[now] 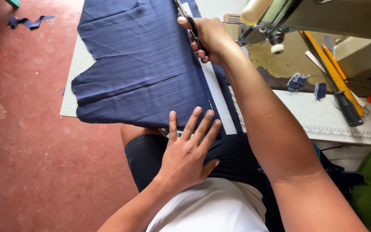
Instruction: The person cuts a strip of dark blue fabric with a white stripe using scissors. They trim the edges of the fabric strip and then place it on a sewing machine table.
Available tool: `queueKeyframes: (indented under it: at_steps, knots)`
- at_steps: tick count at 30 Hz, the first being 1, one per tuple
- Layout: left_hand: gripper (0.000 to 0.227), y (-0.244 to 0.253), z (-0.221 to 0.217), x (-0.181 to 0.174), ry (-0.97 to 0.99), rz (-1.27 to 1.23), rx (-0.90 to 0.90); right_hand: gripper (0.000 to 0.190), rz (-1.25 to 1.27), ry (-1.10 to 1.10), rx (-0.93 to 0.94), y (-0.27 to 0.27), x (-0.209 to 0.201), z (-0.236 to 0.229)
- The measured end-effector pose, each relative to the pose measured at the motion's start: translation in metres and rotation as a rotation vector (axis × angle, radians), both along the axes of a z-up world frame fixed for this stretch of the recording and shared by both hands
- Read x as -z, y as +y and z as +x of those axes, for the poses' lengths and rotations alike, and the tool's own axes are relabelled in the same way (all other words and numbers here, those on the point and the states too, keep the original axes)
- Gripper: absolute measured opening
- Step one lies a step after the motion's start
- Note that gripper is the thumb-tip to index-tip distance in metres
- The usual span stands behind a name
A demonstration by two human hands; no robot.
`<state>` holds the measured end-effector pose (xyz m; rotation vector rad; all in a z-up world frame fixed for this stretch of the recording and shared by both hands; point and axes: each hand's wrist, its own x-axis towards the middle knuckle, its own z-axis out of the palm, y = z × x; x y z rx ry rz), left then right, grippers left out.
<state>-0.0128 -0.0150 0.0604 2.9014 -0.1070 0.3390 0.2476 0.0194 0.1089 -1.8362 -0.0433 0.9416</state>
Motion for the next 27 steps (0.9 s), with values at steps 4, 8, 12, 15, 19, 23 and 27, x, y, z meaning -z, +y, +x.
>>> queueKeyframes:
  at_steps: [4,8,12,15,19,23,27]
  knots:
    - [0.092,0.001,0.000,0.005,0.005,0.004,-0.008,0.040,0.004,0.031,-0.018,0.005,-0.001,0.006]
    - [0.096,0.001,0.001,0.006,0.024,0.028,-0.007,0.042,-0.045,0.031,-0.022,0.014,-0.008,0.011]
    - [0.096,0.004,0.001,0.009,0.039,0.013,-0.003,0.036,0.008,-0.007,-0.030,0.027,0.028,0.036]
    - [0.094,0.009,-0.001,0.009,0.036,0.033,-0.012,0.037,-0.008,-0.023,0.011,0.028,0.009,0.027]
    - [0.093,0.053,0.003,0.000,-0.044,0.077,-0.118,0.041,-0.041,-0.026,-0.029,0.033,0.009,0.032]
    - [0.076,0.102,-0.013,0.014,-0.165,0.190,-0.258,0.037,0.061,-0.019,-0.050,0.042,0.035,0.046]
    - [0.018,0.094,-0.048,-0.015,-0.362,0.026,-0.149,0.026,0.133,-0.099,-0.065,0.039,0.034,0.042]
